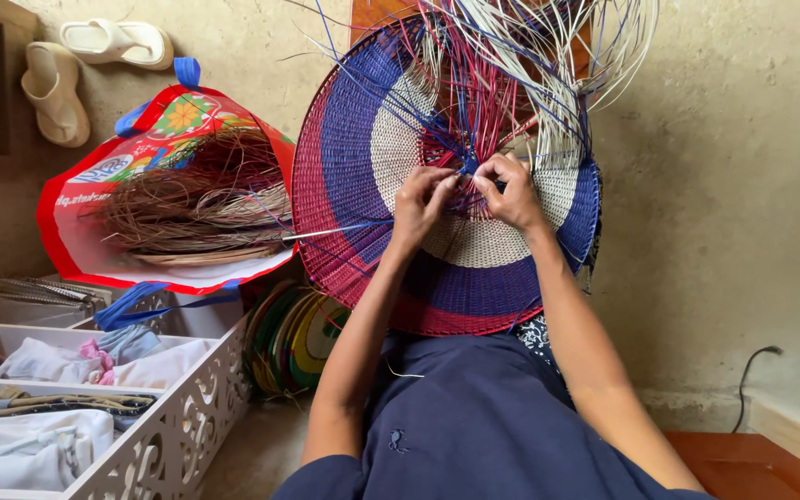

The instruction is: Weaving a circular mat by threading and pulling colorful fibers through a base structure

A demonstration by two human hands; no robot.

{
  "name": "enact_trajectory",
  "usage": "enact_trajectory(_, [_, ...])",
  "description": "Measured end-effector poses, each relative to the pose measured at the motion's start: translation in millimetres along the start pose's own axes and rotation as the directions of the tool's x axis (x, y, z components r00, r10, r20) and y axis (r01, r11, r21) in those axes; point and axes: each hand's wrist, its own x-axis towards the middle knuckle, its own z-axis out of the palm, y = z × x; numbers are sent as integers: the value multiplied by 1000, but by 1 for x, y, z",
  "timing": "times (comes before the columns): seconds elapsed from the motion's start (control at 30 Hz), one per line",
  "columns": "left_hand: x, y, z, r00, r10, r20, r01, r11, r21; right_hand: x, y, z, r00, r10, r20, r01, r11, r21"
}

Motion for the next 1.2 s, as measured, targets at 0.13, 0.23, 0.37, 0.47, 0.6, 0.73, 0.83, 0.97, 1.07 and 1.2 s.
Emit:
enact_trajectory(0.13, [12,0,-4,994,-54,93,57,998,-27,-3,-20,-4,998,0,69,-11,987,158])
enact_trajectory(0.23, [23,27,-14,933,-303,194,354,869,-346,-2,-58,1,995,-44,85,23,971,237])
enact_trajectory(0.37, [39,48,-27,865,-393,312,476,838,-266,6,-132,10,979,-200,-27,196,914,355])
enact_trajectory(0.47, [56,33,-28,843,-378,383,434,898,-70,10,-172,11,932,-354,-83,364,910,198])
enact_trajectory(0.6, [87,18,-15,883,-221,414,153,970,191,-7,-181,6,871,-428,-240,422,903,-77])
enact_trajectory(0.73, [114,10,26,901,-93,423,-47,950,308,-53,-129,12,824,-360,-438,316,933,-173])
enact_trajectory(0.83, [128,50,46,910,12,414,-106,973,205,-76,-103,20,884,-273,-378,249,962,-113])
enact_trajectory(0.97, [140,110,59,937,52,347,-30,997,-67,-84,-98,28,969,-214,-126,194,970,-149])
enact_trajectory(1.07, [144,117,63,939,131,319,-136,991,-9,-77,-111,21,982,-186,-45,175,968,-179])
enact_trajectory(1.2, [122,6,82,867,-55,495,-285,760,584,-78,-83,36,972,-226,-61,219,970,-109])
